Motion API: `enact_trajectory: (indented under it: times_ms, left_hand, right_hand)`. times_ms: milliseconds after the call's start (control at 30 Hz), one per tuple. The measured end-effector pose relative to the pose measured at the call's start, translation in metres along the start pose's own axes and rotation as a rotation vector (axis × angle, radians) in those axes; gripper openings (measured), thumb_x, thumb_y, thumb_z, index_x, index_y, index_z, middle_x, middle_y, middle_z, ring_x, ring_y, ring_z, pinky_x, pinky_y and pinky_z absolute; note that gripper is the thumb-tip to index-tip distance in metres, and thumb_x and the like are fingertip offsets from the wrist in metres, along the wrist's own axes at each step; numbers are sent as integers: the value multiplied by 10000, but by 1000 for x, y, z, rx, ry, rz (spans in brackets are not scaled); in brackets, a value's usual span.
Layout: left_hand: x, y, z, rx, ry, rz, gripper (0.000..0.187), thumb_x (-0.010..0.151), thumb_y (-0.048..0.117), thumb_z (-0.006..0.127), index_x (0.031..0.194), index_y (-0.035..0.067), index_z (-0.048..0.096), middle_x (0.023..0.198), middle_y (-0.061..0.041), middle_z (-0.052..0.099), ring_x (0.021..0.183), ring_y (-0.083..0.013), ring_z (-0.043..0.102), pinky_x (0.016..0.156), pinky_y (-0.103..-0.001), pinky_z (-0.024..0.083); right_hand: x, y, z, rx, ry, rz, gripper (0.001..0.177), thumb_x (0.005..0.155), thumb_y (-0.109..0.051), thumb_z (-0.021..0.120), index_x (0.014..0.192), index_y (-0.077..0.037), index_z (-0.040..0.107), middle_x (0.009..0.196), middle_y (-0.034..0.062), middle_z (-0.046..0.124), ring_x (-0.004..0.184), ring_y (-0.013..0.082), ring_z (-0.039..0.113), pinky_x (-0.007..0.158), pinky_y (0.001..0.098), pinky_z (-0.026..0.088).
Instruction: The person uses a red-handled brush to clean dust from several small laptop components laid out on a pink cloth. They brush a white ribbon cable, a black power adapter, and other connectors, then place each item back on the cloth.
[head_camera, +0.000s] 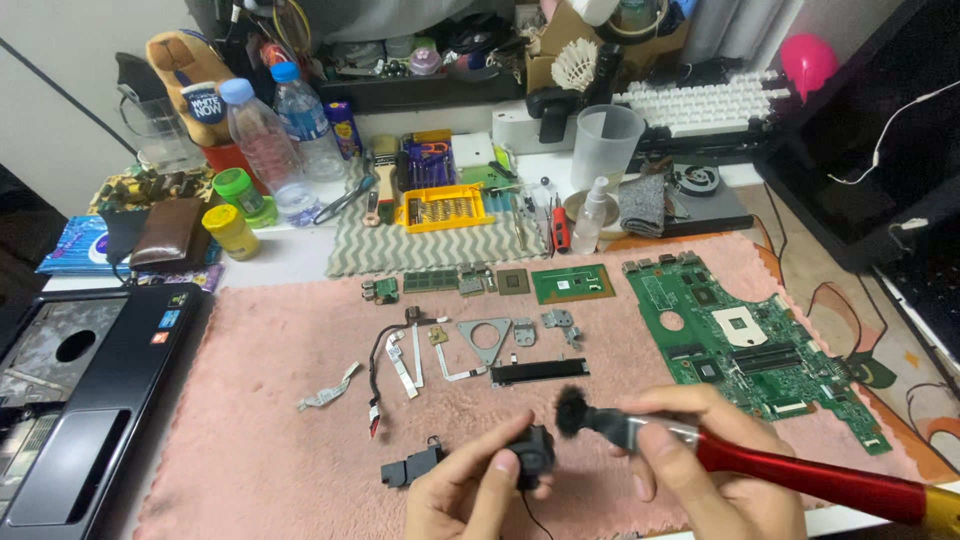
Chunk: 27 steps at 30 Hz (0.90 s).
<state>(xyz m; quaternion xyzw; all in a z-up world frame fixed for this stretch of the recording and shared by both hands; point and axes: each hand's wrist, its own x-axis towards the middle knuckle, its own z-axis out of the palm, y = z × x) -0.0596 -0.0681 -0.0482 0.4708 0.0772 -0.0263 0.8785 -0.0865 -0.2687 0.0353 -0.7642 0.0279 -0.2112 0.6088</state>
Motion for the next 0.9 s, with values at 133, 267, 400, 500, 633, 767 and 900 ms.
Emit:
enact_trajectory:
  times_ms: [133,267,400,500,633,767,900]
  left_hand:
    - [-3,23,6,264,89,-50,392,948,93,820,1246,-46,1034,1106,-218,1078,932,-216,933,857,-296,710]
    - [1,5,-3,215,-45,103,361,985,90,797,1239,-74,994,906,-218,991,644,-234,854,692,-268,657]
    - [5,-1,-4,154,-42,21,411,996,139,790,1292,-83,969,1040,-229,988,727,-264,847,739,-300,675]
    - [8,-8,-3,63,-8,2,394,1012,84,747,1284,-120,948,1148,-262,1001,789,-246,811,747,-305,645]
    - [7,27,20,-303,217,-312,414,1066,-140,619,1383,-294,835,1119,-515,730,754,-467,616,738,-420,519]
    - [12,-1,4,-337,12,-289,459,1047,-109,629,1456,-204,813,1314,-477,832,789,-428,736,728,-392,630]
    - [2,18,31,-323,124,-398,651,949,-216,703,1596,-168,763,1415,-445,875,1223,-476,810,1109,-478,588]
  right_hand:
    - [7,1,-10,-344,-126,-24,315,920,-374,807,810,-187,1034,685,-56,961,626,94,839,652,251,581]
    - [4,1,-4,-110,-80,141,361,936,-398,791,1014,-106,989,496,126,839,457,200,778,448,329,564]
    - [1,-5,3,-206,-108,-11,321,922,-419,784,877,-182,996,430,9,787,323,102,680,302,260,515]
    - [1,1,4,-225,-102,-114,259,902,-380,778,878,-199,962,557,-20,878,422,94,750,380,254,550]
    - [-3,7,5,-96,-98,-210,209,922,-263,777,876,-151,947,649,-4,844,465,110,681,475,255,495]
    - [-6,0,12,-80,16,-137,242,934,-318,765,940,-130,919,473,45,752,361,133,700,369,258,529]
    - [-7,14,10,36,-97,-64,325,924,-382,832,983,-92,966,564,71,898,416,128,794,424,250,595]
